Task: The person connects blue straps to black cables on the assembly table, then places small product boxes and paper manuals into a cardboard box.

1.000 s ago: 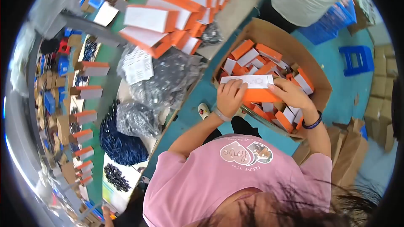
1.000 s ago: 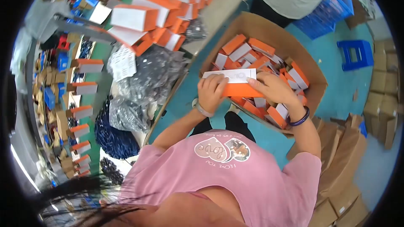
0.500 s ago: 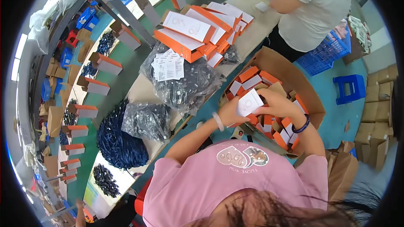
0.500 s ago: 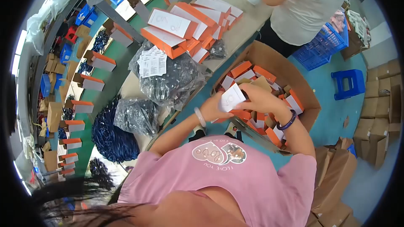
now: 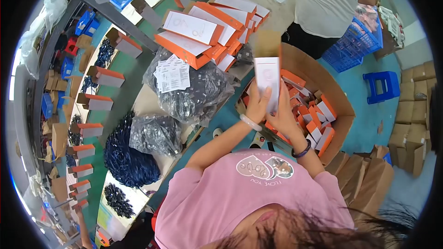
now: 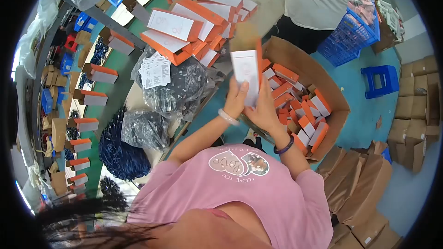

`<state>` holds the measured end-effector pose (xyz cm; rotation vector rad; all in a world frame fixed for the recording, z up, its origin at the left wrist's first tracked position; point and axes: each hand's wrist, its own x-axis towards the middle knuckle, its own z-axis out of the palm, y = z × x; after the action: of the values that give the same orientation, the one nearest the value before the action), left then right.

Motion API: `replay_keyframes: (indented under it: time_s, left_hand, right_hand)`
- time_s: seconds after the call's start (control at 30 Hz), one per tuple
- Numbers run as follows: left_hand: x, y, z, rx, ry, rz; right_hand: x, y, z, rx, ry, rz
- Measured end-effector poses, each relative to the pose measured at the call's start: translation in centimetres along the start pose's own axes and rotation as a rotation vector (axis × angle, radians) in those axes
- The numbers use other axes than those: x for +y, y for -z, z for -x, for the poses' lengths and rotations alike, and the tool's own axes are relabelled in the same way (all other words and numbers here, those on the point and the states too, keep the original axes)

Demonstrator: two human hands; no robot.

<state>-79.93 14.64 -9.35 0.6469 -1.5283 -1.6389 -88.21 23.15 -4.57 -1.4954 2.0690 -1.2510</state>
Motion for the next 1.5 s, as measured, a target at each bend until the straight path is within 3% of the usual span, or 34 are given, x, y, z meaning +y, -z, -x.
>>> replay_keyframes:
  time_s: [0.07,0.2,0.27,0.33,0.37,0.47,0.53,0.67,0.77,0.83,0.9,0.97,1.0,1.1,1.23,1.3,1.4,1.5]
  left_hand:
    - [1.4,0.2,-0.8,-0.134,-0.054,0.072]
    - [2.9,2.1,-1.7,-0.261,0.089,-0.007]
    - [5.0,3.4,-1.5,-0.214,-0.243,-0.453]
    - [8.5,5.8,-0.7,-0.222,-0.229,-0.478]
    - [10.2,7.4,-0.2,-0.252,-0.193,-0.46]
    - [13.5,12.9,1.2,0.025,-0.308,-0.826]
    - [14.1,16.8,0.6,0.202,-0.321,-0.987]
    - [13.7,20.8,-0.4,0.256,-0.232,-1.305]
    - [12.7,21.9,-0.4,0.127,-0.167,-1.383]
    - [12.8,21.7,-0.2,0.117,-0.162,-1.409]
    - [12.9,21.6,-0.2,0.126,-0.133,-1.42]
    - [12.6,21.5,-0.2,0.148,-0.154,-1.381]
    - [12.7,21.5,-0.2,0.14,-0.137,-1.4]
    - [12.6,21.4,-0.1,0.138,-0.167,-1.411]
    - [12.5,21.5,-0.1,0.122,-0.16,-1.414]
    - [12.4,21.6,-0.1,0.133,-0.166,-1.42]
    - [12.4,21.6,-0.1,0.135,-0.159,-1.422]
    - [12.2,21.5,-0.1,0.147,-0.172,-1.419]
  right_hand:
    - [-0.1,0.3,-1.3,-0.009,-0.126,-0.15]
    - [2.6,0.7,-4.9,0.035,-0.083,-0.1]
    - [3.0,1.1,-8.1,0.104,0.012,-0.046]
    - [3.0,1.9,-13.2,0.142,0.018,-0.11]
    - [3.8,2.5,-16.3,0.209,0.2,0.134]
    - [3.1,3.5,-25.1,0.096,0.36,0.432]
    - [5.0,2.0,-30.5,0.085,0.465,0.349]
    - [10.5,-2.1,-38.4,-0.02,0.377,0.662]
    - [10.1,-3.3,-38.3,-0.024,0.262,0.8]
    - [11.0,-2.9,-37.6,0.191,0.606,0.834]
    - [13.9,-2.3,-39.6,0.149,0.653,0.755]
    - [6.1,-0.9,-37.5,-0.091,0.359,0.535]
    - [5.7,-0.2,-39.4,-0.339,0.205,0.569]
    - [16.0,-4.3,-40.6,-0.227,0.454,0.606]
    - [11.8,-4.5,-36.9,-0.256,0.237,0.697]
    - [11.7,-4.6,-36.5,-0.339,0.029,0.518]
    - [17.4,-5.7,-37.1,-0.157,0.225,0.627]
    - [18.5,-5.3,-36.3,-0.14,0.229,0.773]
